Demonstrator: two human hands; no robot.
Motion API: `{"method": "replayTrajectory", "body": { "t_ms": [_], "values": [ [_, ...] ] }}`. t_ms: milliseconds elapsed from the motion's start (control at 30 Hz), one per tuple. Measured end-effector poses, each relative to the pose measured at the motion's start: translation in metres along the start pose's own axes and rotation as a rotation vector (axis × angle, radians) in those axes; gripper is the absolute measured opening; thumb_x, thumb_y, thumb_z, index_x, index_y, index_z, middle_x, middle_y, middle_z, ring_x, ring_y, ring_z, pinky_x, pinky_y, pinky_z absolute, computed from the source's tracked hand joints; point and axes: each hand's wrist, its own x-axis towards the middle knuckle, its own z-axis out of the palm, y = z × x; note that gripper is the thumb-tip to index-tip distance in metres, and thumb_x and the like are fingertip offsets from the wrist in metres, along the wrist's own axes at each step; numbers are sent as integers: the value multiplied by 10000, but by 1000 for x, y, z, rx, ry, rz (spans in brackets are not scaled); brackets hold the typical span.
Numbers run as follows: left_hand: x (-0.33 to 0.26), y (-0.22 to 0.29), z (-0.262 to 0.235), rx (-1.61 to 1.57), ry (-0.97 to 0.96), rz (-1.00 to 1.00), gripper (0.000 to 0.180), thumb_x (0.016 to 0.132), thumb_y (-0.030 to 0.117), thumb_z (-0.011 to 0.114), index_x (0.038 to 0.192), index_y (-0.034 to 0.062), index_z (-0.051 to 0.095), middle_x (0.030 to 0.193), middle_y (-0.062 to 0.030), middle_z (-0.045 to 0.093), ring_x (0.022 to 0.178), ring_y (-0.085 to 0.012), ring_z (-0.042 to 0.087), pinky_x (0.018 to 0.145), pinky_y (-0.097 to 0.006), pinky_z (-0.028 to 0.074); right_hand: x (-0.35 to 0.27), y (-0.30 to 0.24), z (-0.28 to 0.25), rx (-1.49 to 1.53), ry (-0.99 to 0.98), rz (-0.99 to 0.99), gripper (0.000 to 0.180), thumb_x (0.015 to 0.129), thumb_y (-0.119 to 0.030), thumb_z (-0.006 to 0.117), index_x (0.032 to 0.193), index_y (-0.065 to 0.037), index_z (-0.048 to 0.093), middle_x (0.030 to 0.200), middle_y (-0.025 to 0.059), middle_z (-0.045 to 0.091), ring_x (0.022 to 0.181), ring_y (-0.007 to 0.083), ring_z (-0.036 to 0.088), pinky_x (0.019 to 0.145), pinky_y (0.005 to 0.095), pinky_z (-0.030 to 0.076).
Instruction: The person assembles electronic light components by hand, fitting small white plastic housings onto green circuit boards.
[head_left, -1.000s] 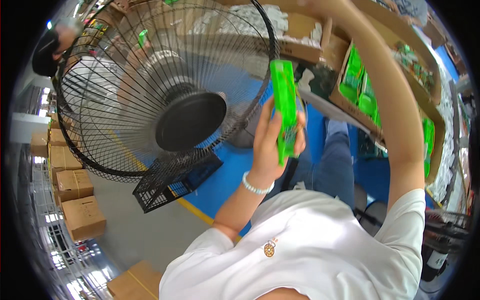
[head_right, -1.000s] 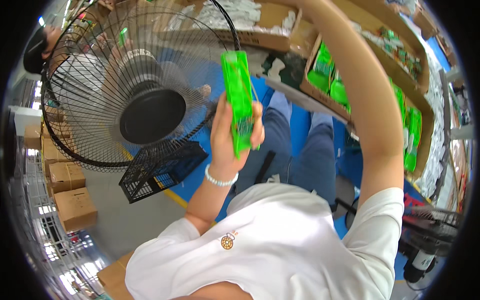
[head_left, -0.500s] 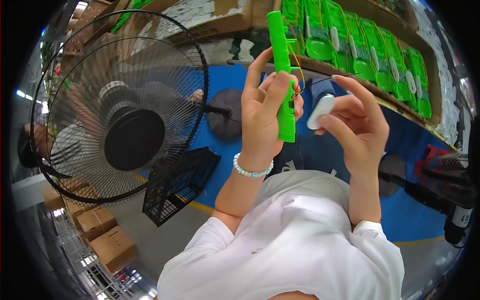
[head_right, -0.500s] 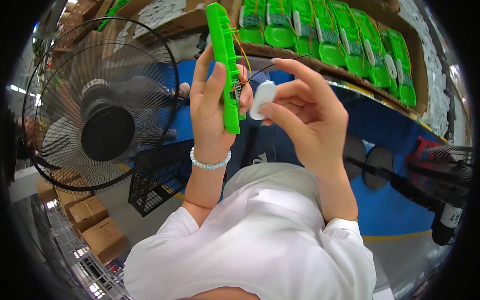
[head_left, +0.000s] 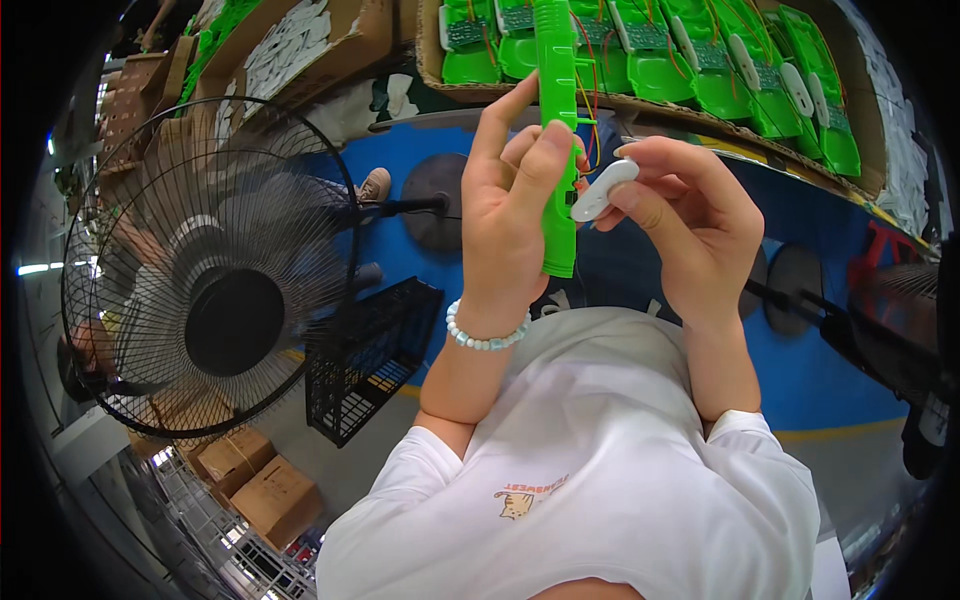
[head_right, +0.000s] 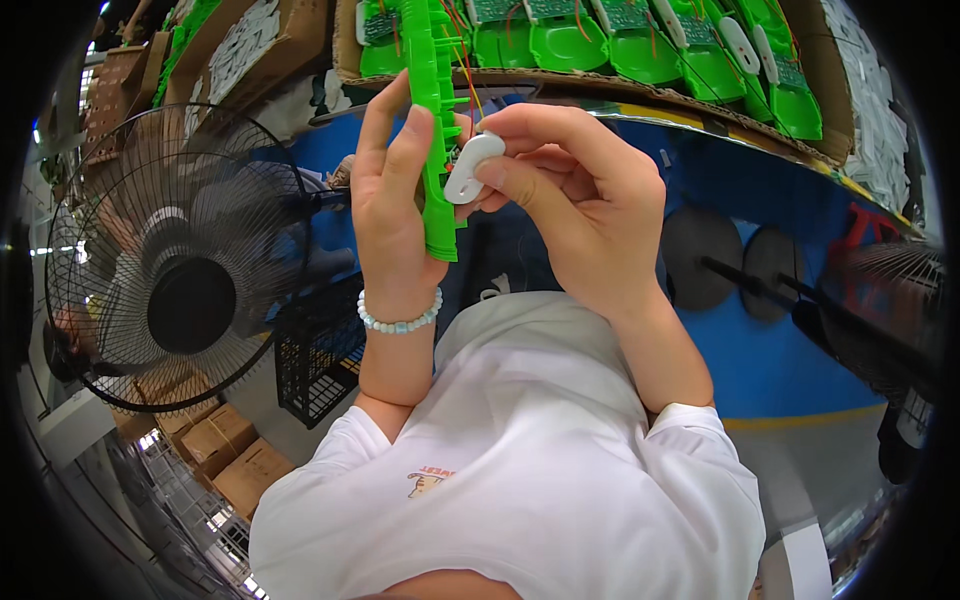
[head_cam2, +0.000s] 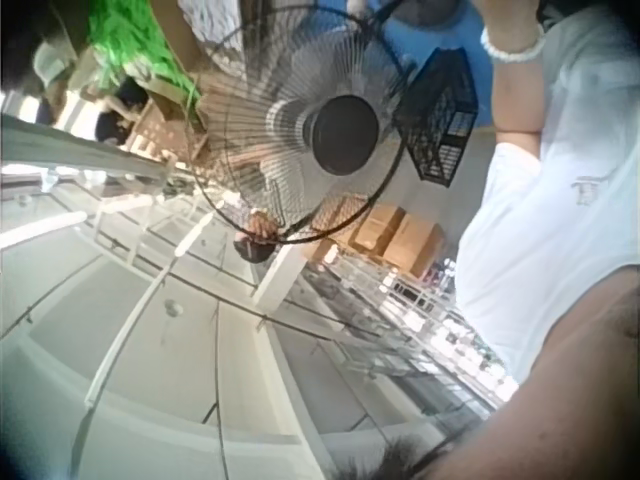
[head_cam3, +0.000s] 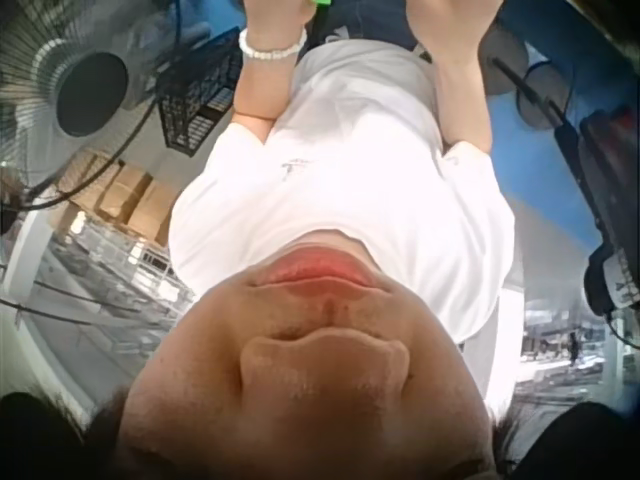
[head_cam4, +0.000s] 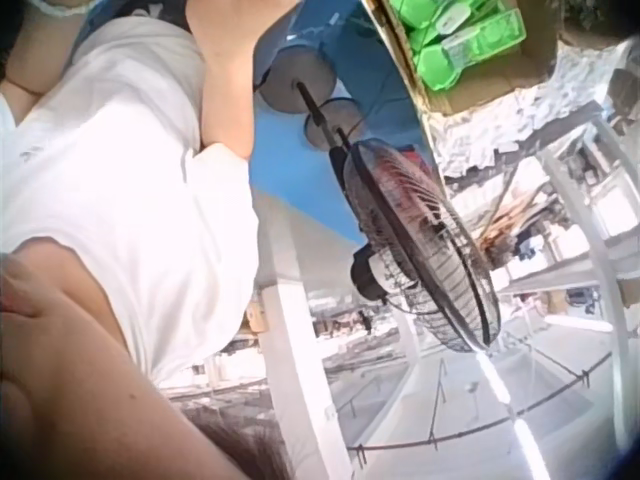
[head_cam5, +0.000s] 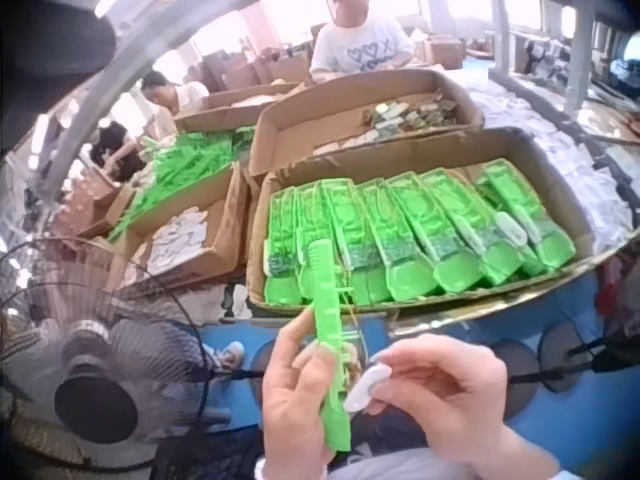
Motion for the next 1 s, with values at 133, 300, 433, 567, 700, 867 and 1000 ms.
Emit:
{"method": "replayTrajectory", "body": {
  "t_ms": [133,300,433,567,700,867,1000],
  "values": [
    [3,-12,0,115,-44,113,366,1003,240,480,1308,38,483,899,-60,661,695,-75,622,523,-212,501,1,0,-9,-75,9,-9,240,831,78,647,1070,71,623,883,115,674,769,152,678,682,241,566],
    [-3,-9,5,389,41,221,361,1018,125,424,1354,-1,463,823,3,565,697,-27,477,603,-191,397,12,3,-16,-63,-126,111,253,800,51,677,1049,63,635,802,93,671,704,106,651,635,216,539],
    [-6,-12,5,595,102,398,353,1013,95,410,1346,-5,473,792,-6,553,659,-45,468,585,-206,399,15,-6,-12,-65,-130,162,221,796,43,687,1011,69,643,791,92,674,686,107,649,616,218,541],
    [-12,-4,5,773,118,492,350,1007,87,418,1335,-17,477,775,-24,559,632,-56,464,566,-222,401,17,-12,-7,-29,-123,263,142,798,28,700,927,69,657,782,94,680,664,114,653,583,225,547],
    [-13,-1,0,931,107,558,331,1016,101,397,1311,4,514,991,-40,622,818,-48,559,699,-199,444,23,-19,-2,-85,-181,268,112,786,30,720,874,65,661,766,91,670,646,112,640,535,218,527],
    [-15,-3,-6,541,100,415,329,1019,124,398,1313,8,488,1007,-81,639,839,-67,592,706,-216,470,21,-25,10,-138,-223,239,168,775,47,729,923,74,655,769,80,650,637,101,608,522,208,494],
    [-8,-4,-7,459,148,477,329,1016,141,409,1314,5,446,891,-71,639,712,-65,559,593,-205,439,15,-24,13,-133,-208,206,271,788,33,717,1046,65,644,809,61,644,695,88,597,589,196,480]
  ]
}}
